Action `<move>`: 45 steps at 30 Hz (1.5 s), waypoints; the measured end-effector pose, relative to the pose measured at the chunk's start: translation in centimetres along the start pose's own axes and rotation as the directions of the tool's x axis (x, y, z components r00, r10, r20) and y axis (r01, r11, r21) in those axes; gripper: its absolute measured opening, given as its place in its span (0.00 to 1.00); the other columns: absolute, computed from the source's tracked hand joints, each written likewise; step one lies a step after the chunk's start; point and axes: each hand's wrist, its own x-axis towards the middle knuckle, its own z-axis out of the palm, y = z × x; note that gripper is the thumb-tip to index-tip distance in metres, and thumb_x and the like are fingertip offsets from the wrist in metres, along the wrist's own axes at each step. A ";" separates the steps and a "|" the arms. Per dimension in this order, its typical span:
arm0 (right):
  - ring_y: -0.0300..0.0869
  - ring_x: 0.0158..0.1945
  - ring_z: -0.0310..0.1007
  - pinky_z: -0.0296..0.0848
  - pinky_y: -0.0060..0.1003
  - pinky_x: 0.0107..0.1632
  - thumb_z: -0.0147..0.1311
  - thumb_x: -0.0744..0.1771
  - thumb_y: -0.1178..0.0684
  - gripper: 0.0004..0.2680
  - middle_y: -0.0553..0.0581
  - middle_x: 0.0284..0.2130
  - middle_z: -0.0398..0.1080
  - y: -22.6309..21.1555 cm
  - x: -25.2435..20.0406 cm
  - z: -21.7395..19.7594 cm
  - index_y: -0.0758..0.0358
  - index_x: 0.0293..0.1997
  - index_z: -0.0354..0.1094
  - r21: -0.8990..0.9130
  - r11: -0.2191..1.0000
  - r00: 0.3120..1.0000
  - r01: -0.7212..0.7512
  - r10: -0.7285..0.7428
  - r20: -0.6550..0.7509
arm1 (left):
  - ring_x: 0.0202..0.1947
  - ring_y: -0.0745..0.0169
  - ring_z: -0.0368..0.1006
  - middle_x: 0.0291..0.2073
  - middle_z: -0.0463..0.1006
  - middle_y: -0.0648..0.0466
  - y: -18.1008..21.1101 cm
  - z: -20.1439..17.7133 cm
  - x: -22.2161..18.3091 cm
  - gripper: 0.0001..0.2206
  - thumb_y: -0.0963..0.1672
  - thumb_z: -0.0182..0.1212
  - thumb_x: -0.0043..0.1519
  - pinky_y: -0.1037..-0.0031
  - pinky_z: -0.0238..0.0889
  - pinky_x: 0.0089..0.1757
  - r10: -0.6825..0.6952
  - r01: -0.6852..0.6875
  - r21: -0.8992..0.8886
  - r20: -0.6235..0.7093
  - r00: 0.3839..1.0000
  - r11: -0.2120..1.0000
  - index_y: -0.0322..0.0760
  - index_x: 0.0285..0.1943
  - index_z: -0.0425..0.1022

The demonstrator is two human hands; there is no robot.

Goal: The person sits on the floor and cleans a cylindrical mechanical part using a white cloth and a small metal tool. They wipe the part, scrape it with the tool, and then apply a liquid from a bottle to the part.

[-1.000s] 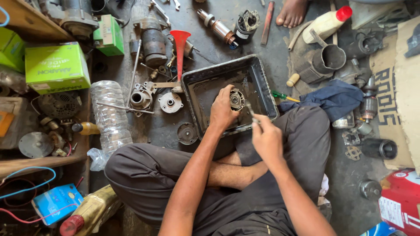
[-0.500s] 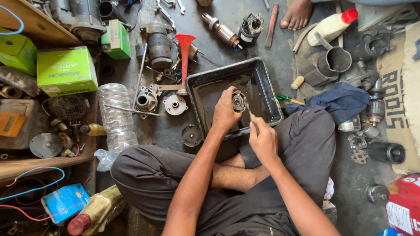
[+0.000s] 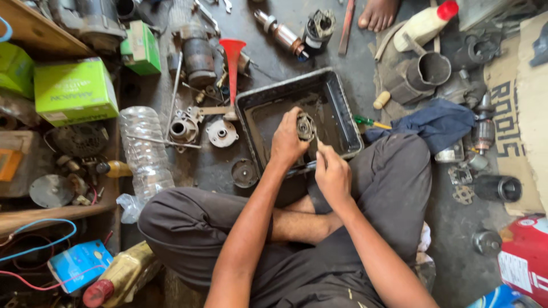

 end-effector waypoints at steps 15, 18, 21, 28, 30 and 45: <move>0.61 0.46 0.77 0.75 0.49 0.47 0.53 0.69 0.60 0.07 0.67 0.42 0.76 -0.4 0.6 0.3 0.65 0.51 0.72 -0.038 0.999 0.998 -0.019 0.021 0.054 | 0.55 0.37 0.71 0.54 0.74 0.44 -0.2 -0.7 -0.4 0.34 0.39 0.71 0.46 0.58 0.67 0.52 -0.001 0.000 0.015 0.015 1.000 1.000 0.38 0.65 0.64; 0.60 0.48 0.77 0.76 0.48 0.49 0.53 0.69 0.59 0.07 0.68 0.44 0.76 -0.6 0.1 0.0 0.65 0.51 0.71 -0.024 1.000 0.999 -0.016 0.017 0.052 | 0.55 0.38 0.72 0.54 0.74 0.45 -0.4 -0.6 -0.4 0.33 0.40 0.71 0.48 0.59 0.68 0.52 -0.026 0.026 0.002 0.028 0.999 1.000 0.39 0.65 0.65; 0.61 0.47 0.77 0.75 0.49 0.48 0.53 0.68 0.59 0.08 0.68 0.43 0.76 -1.1 1.3 0.3 0.65 0.52 0.72 -0.035 0.999 0.999 -0.019 0.021 0.048 | 0.55 0.36 0.72 0.53 0.74 0.44 -0.1 -1.1 0.8 0.34 0.40 0.72 0.45 0.58 0.68 0.52 0.028 -0.028 0.001 -0.011 1.000 1.000 0.38 0.64 0.64; 0.62 0.44 0.77 0.74 0.51 0.46 0.55 0.68 0.52 0.07 0.67 0.37 0.77 1.6 4.8 -0.9 0.56 0.49 0.76 -0.172 0.961 0.960 -0.215 0.240 0.141 | 0.53 0.41 0.71 0.52 0.73 0.46 1.0 -2.8 -0.2 0.39 0.45 0.77 0.42 0.55 0.64 0.50 -0.006 -0.012 0.207 0.085 0.996 0.978 0.39 0.65 0.64; 0.62 0.42 0.77 0.74 0.53 0.45 0.57 0.67 0.50 0.07 0.67 0.35 0.77 2.4 5.8 -1.7 0.52 0.47 0.77 -0.308 0.925 0.913 -0.223 0.309 0.265 | 0.53 0.42 0.69 0.52 0.71 0.46 1.6 -4.3 0.0 0.39 0.47 0.79 0.40 0.55 0.63 0.51 -0.040 -0.001 0.322 0.121 0.992 0.947 0.41 0.63 0.65; 0.60 0.40 0.78 0.74 0.53 0.45 0.58 0.65 0.49 0.07 0.65 0.33 0.78 3.6 5.1 -1.8 0.50 0.44 0.78 -0.373 0.927 0.785 0.027 0.211 0.582 | 0.51 0.47 0.69 0.53 0.70 0.46 3.3 -4.1 0.0 0.36 0.40 0.74 0.42 0.61 0.63 0.48 0.184 -0.321 0.567 0.286 0.940 0.759 0.47 0.65 0.72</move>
